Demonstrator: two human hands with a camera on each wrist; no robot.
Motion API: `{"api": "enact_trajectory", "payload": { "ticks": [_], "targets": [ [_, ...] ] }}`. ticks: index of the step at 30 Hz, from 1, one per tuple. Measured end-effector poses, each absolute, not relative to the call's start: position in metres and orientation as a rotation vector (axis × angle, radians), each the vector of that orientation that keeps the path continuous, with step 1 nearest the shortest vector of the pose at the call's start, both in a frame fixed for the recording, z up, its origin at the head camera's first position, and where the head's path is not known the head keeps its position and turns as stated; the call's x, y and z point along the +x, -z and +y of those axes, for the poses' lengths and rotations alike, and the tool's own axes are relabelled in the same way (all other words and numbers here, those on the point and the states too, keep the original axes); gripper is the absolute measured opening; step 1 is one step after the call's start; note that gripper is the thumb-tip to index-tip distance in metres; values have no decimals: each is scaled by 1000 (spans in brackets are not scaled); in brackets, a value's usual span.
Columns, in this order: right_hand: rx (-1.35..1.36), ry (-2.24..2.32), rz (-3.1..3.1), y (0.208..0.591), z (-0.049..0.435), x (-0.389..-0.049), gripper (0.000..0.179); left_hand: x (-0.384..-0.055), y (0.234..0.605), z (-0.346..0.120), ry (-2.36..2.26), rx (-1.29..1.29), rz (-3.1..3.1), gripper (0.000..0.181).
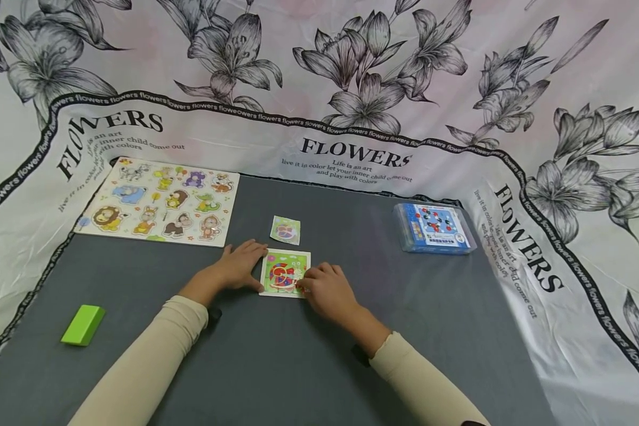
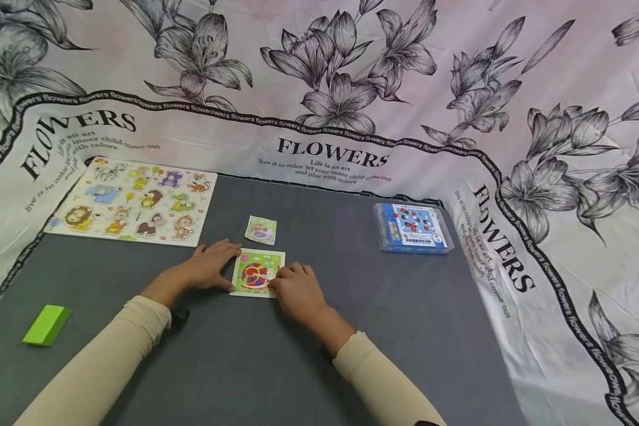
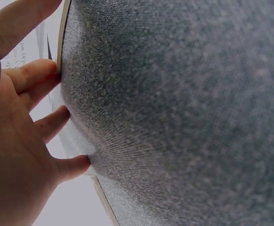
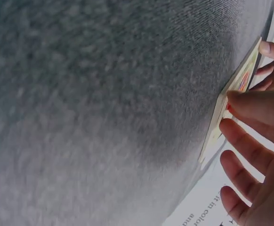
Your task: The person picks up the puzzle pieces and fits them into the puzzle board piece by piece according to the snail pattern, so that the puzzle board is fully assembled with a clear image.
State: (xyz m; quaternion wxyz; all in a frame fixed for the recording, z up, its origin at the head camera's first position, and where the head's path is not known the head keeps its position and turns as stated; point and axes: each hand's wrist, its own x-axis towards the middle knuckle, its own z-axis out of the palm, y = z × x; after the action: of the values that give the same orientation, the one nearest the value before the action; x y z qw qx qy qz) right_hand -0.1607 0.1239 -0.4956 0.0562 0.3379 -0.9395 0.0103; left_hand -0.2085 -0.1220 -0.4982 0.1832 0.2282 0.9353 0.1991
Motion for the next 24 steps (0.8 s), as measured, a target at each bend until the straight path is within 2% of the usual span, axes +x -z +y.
{"api": "enact_trajectory", "payload": {
  "ticks": [8, 16, 24],
  "targets": [
    [1049, -3, -2870, 495, 122, -162, 18, -207, 499, -121, -564, 651, 2638, 87],
    [1183, 123, -2785, 494, 117, -162, 14, -207, 499, -123, -535, 638, 2652, 86],
    [1161, 32, -2861, 506, 123, -155, 23, -209, 510, -122, -522, 643, 2624, 87]
  ]
}}
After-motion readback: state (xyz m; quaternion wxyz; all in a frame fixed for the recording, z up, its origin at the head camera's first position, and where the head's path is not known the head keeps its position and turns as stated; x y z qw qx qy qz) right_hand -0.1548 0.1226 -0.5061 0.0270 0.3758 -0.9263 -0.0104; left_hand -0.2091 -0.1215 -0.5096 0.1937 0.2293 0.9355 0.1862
